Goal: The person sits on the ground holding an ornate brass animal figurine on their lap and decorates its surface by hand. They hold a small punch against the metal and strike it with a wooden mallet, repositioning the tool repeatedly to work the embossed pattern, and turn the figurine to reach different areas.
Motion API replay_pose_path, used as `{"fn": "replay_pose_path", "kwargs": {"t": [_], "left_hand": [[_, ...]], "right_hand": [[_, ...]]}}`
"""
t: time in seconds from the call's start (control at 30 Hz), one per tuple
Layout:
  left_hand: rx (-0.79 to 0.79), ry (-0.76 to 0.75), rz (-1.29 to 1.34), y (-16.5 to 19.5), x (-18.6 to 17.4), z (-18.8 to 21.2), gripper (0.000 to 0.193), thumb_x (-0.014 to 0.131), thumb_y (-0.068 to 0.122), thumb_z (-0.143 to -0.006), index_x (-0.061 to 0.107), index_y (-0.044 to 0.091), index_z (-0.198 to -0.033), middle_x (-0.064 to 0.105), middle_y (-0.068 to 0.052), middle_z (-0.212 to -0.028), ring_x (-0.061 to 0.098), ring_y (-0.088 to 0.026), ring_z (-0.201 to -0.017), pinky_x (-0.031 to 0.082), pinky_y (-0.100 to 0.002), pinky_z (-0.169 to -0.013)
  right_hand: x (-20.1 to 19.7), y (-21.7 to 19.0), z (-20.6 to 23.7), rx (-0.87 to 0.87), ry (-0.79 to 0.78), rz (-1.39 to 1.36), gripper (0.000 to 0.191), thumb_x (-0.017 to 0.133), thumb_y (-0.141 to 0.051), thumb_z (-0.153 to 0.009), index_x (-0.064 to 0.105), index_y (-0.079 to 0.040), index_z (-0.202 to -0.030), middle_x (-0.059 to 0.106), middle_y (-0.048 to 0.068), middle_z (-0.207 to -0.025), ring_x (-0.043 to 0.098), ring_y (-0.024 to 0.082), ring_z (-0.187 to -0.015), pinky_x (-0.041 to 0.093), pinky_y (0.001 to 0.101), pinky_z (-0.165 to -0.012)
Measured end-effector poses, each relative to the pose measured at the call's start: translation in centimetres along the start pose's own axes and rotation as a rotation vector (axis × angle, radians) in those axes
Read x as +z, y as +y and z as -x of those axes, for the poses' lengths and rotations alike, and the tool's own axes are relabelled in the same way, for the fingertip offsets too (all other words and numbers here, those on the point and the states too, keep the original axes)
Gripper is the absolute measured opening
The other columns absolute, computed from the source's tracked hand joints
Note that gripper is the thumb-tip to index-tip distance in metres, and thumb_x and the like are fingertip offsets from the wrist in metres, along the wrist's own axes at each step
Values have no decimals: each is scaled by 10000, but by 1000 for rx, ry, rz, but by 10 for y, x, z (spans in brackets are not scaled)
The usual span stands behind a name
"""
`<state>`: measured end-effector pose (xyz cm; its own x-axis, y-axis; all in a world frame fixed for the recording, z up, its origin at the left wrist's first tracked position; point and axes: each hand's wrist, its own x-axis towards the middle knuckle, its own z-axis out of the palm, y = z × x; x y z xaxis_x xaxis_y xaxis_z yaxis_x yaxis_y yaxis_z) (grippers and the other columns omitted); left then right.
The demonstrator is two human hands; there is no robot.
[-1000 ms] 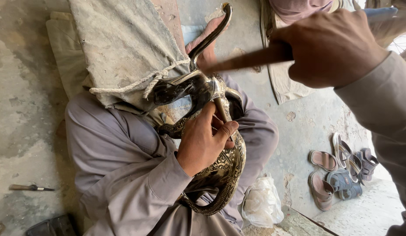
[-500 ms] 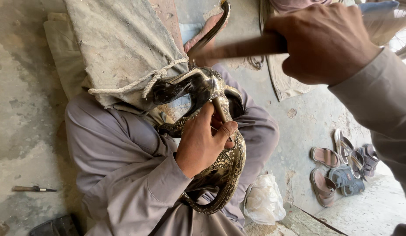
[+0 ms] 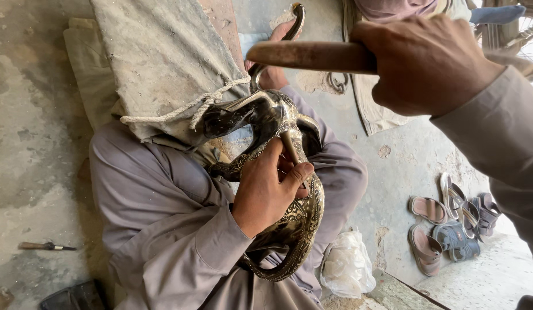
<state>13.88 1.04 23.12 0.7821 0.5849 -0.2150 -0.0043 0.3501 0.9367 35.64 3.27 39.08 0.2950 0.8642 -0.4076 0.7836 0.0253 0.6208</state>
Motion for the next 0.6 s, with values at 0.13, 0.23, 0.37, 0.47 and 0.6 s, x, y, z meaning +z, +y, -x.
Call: {"fn": "replay_pose_path", "kwargs": {"t": [0.13,0.23,0.37,0.47,0.6], "left_hand": [[17,5,7,0,1,3,339,704,263,-934,540,1,-1073,734,-72,-805,772,-134,-631,632,-243,-500],[50,24,30,0,1,4,341,716,255,-932,544,-6,-1068,731,-85,-814,768,-140,-650,614,-254,-514],[44,20,24,-2,-1,3,332,717,249,-939,540,-9,-1048,734,-93,-810,774,-145,-649,639,-252,-495],[45,10,19,-3,-1,5,329,708,250,-944,528,-6,-1044,733,-95,-803,780,-148,-642,648,-249,-486],[76,28,-2,-3,1,7,348,704,254,-936,524,11,-1106,740,-92,-801,781,-153,-629,625,-250,-480]], "right_hand": [[1,1,0,-92,-168,162,227,593,-94,-963,660,-273,-1087,589,-59,-725,476,55,-514,415,234,-480],[0,-1,-2,-90,-102,11,276,597,-68,-948,647,-256,-1144,567,-42,-749,474,73,-504,438,253,-444],[-1,-2,-3,-90,-145,102,271,578,-75,-970,662,-288,-1115,577,-55,-712,471,69,-501,421,251,-496],[-1,0,-3,-59,-173,-85,253,584,-58,-971,660,-264,-1096,563,-19,-670,454,89,-481,420,267,-444],[-1,-1,-3,-57,-114,-140,247,590,-38,-949,637,-216,-1114,546,-15,-688,439,96,-494,417,262,-432]]}}
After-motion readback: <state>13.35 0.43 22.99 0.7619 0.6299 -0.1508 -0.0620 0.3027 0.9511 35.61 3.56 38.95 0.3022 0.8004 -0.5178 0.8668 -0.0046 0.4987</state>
